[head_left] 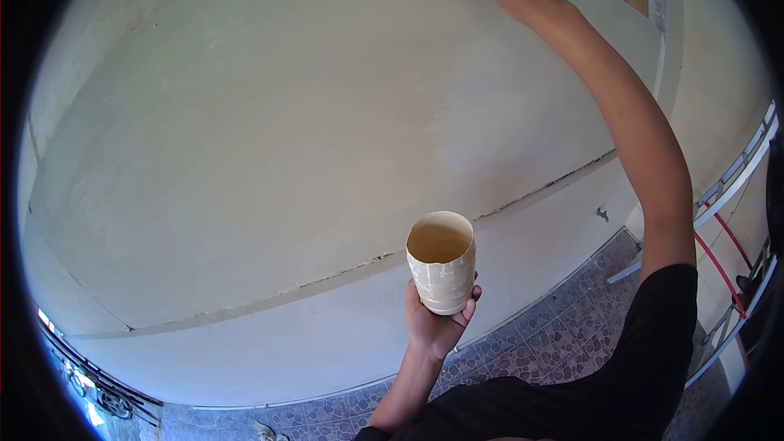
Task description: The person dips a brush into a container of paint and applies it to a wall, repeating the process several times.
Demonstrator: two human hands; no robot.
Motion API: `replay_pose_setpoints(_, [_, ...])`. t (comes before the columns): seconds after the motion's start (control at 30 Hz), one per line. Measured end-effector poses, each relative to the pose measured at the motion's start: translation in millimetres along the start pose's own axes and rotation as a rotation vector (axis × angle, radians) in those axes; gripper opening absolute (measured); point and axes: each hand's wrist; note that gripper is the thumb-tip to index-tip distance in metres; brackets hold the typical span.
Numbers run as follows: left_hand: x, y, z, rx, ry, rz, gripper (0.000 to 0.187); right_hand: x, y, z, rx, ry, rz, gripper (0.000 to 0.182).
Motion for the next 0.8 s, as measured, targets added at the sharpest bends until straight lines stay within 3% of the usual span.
replay_pose_setpoints(0.07, [-2,-2,3,0.0,0.012,0.01,0.063,14,21,-14,-0.059,-0.041,-0.023,0.035])
replay_pose_setpoints(0.13, [-3,-1,7,-0.003,0.014,0.014,0.063,22,33,-18,0.038,-0.045,0.021,0.036])
replay_pose_setpoints(0.33, [-7,-2,11,-0.034,0.008,0.021,0.063,-13,32,24,0.116,-0.06,0.102,0.034])
replay_pose_setpoints(0.4, [-7,-1,13,-0.053,0.013,0.019,0.062,-32,13,42,0.287,0.047,0.118,0.031])
replay_pose_setpoints(0.6, [-7,-3,22,-0.021,0.024,-0.001,0.063,-45,-22,48,0.379,0.362,0.182,0.025])
replay_pose_setpoints(0.7, [-4,-2,18,-0.039,-0.007,0.0,0.063,-15,-16,24,0.203,0.184,0.033,0.022])
replay_pose_setpoints(0.8, [-3,-1,11,-0.015,-0.031,-0.005,0.063,-16,8,31,0.203,0.021,0.033,0.022])
Point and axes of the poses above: each hand's wrist, its own z-axis away from the middle knuckle, its own y-axis out of the palm, x = y × z, and after that the axes turned 1 degree about x, right-handed
